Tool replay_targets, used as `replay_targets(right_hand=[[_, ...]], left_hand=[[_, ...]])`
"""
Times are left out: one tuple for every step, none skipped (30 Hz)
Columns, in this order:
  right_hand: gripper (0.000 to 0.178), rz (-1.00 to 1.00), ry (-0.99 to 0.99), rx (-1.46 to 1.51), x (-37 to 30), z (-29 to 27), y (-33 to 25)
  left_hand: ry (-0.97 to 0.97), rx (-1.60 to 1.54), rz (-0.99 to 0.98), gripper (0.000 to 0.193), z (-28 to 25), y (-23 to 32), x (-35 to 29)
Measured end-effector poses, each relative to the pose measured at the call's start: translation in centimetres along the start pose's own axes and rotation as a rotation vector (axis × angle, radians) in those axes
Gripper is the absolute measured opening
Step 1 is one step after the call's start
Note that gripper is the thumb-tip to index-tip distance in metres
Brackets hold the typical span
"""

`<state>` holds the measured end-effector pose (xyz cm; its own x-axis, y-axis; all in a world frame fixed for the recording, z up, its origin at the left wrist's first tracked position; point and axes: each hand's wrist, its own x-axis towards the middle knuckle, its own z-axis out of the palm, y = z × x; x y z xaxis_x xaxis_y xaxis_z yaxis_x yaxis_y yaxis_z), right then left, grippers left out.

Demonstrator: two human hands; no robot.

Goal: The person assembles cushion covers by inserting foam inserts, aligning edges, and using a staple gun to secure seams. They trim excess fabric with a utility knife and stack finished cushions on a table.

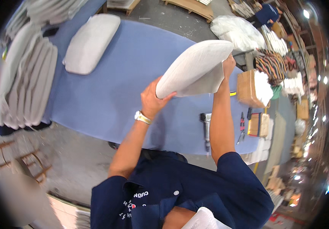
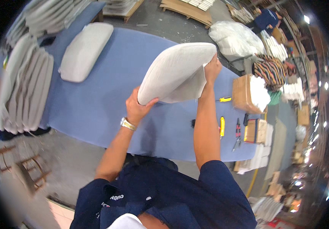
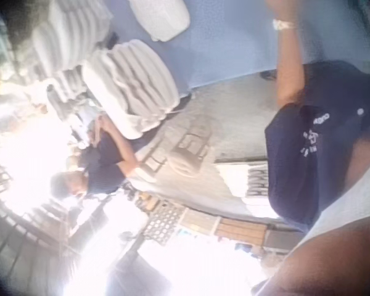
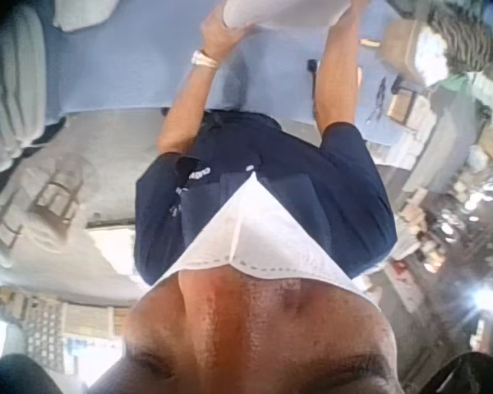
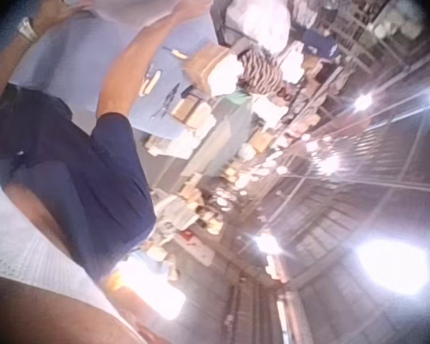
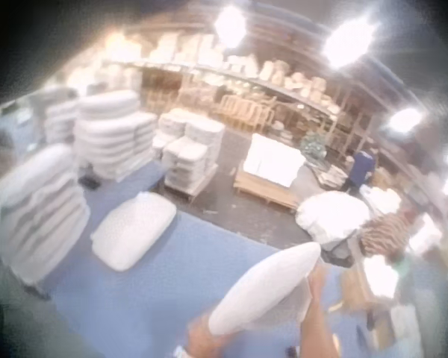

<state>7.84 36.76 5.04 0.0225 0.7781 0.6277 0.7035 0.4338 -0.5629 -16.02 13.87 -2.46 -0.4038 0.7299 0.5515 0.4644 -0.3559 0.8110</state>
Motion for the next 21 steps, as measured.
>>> replay_targets(right_hand=[[0.031, -0.071, -0.043, 0.019, 0.2, 0.3, 0.5], [0.032, -0.141, -0.066, 0.038, 0.6, 0.2, 1.6], [0.03, -0.158, -0.064, 0.069, 1.3, 0.6, 1.3], [0.028, -0.171, -0.075, 0.089, 1.4, 0.3, 1.2], [0.027, -0.183, -0.079, 0.108, 1.8, 0.2, 1.0], [0.025, 0.046, -0.11, 0.394, 1.5, -0.1, -0.1], [0.023, 0.289, -0.148, 0.672, 1.0, -0.4, -0.7], [0.021, -0.157, -0.191, 0.234, 1.4, -1.8, 3.3], [0.022, -0.116, -0.169, 0.283, 1.0, -2.1, 3.8], [0.023, 0.074, -0.159, 0.493, 0.1, -2.6, 4.0], [0.025, 0.386, -0.076, 0.826, -0.5, -3.5, 4.1], [0.027, 0.521, -0.008, 0.918, -1.4, -5.1, 5.1], [0.029, 0.613, 0.03, 0.992, -2.1, -5.1, 6.0], [0.029, 0.639, 0.048, 0.987, -3.3, -5.6, 8.2], [0.03, 0.668, 0.086, 0.964, -4.6, -7.1, 10.4], [0.031, 0.637, 0.088, 0.843, -6.1, -8.5, 12.4], [0.031, 0.672, 0.08, 0.878, -7.0, -7.3, 10.4], [0.031, 0.707, 0.103, 0.895, -8.4, -7.4, 9.1], [0.033, 0.516, -0.031, 0.687, -10.3, -8.6, 12.2], [0.034, 0.506, -0.083, 0.697, -12.8, -8.3, 13.6], [0.035, 0.493, -0.138, 0.707, -15.3, -8.0, 14.8]], left_hand=[[-0.013, 0.003, -0.061, 0.071, 0.3, -0.7, -0.6], [-0.033, -0.003, -0.104, 0.074, 0.6, -1.3, -0.8], [-0.091, 0.035, -0.13, 0.073, 0.4, -2.6, -1.5], [-0.151, 0.071, -0.157, 0.072, 0.3, -3.6, -3.2], [-0.212, 0.108, -0.169, 0.072, 0.4, -4.6, -3.9], [-0.247, 0.089, -0.231, 0.071, 0.4, -4.8, -4.6], [-0.289, 0.068, -0.294, 0.07, 0.4, -4.7, -5.6], [-0.325, 0.081, -0.284, 0.068, 1.3, -4.5, -6.1], [-0.348, 0.116, -0.277, 0.067, 1.9, -4.8, -6.1], [-0.388, 0.096, -0.315, 0.07, 2.2, -4.9, -5.9], [-0.405, 0.073, -0.293, 0.07, 2.2, -4.9, -5.1], [-0.439, 0.039, -0.264, 0.07, 2.3, -4.7, -4.2], [-0.462, 0.033, -0.249, 0.07, 1.5, -4.6, -3.7], [-0.506, 0.043, -0.243, 0.068, 1.2, -5.1, -3.6], [-0.577, 0.083, -0.239, 0.068, 1.2, -4.9, -3.4], [-0.64, 0.126, -0.237, 0.067, 0.9, -4.8, -3.2], [-0.658, 0.216, -0.259, 0.066, -1.0, -5.0, -2.7], [-0.664, 0.278, -0.241, 0.066, -2.8, -4.0, -1.7], [-0.695, 0.323, -0.21, 0.065, -4.7, -1.2, -0.2], [-0.714, 0.381, -0.192, 0.064, -7.3, 1.9, 1.4], [-0.671, 0.418, -0.092, 0.065, -10.0, 4.8, 3.2]])
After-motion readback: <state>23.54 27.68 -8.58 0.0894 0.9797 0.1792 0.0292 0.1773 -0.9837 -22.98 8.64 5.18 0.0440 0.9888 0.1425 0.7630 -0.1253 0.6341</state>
